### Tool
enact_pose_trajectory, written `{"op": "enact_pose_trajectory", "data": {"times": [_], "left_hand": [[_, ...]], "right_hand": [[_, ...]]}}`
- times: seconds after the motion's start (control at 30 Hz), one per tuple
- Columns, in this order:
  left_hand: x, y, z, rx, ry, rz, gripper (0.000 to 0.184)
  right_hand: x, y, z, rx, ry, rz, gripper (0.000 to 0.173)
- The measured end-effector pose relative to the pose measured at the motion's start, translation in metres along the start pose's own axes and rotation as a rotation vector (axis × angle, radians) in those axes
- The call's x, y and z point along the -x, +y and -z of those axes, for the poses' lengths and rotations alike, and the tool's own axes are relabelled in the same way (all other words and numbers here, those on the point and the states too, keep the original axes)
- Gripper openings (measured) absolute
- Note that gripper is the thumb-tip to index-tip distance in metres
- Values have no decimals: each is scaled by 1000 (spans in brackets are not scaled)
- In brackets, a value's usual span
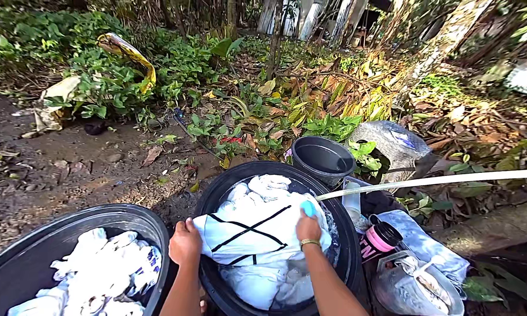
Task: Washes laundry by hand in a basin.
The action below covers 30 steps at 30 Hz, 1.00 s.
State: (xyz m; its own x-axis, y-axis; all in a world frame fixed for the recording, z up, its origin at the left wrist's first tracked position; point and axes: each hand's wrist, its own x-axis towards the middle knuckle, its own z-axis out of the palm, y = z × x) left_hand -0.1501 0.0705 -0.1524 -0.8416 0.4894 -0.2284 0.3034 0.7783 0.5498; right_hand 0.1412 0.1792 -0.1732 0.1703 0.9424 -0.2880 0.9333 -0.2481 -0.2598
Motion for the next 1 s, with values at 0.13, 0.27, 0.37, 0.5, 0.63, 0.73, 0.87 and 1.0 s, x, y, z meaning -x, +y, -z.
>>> {"op": "enact_pose_trajectory", "data": {"times": [0.13,0.27,0.37,0.5,0.63,0.73,0.87,1.0], "left_hand": [[1,0,-2,-18,2,0,49],[1,-1,-1,-41,3,16,49],[0,1,0,-61,-8,16,48],[2,3,-1,-75,-15,32,48],[2,0,-3,-69,1,26,48],[0,0,-4,-53,22,7,49],[2,-2,-2,-48,11,22,49],[1,1,0,-48,-2,16,48]], "right_hand": [[67,-96,-29,-54,-131,583,45],[30,-87,-47,206,-239,628,52],[-42,-1,-26,278,-136,324,49],[-64,29,-4,142,-31,-11,50],[-2,-47,-15,10,-61,276,47],[55,-111,-40,36,-219,749,47],[7,-73,-50,232,-243,649,51],[-68,24,-2,214,-81,100,44]]}}
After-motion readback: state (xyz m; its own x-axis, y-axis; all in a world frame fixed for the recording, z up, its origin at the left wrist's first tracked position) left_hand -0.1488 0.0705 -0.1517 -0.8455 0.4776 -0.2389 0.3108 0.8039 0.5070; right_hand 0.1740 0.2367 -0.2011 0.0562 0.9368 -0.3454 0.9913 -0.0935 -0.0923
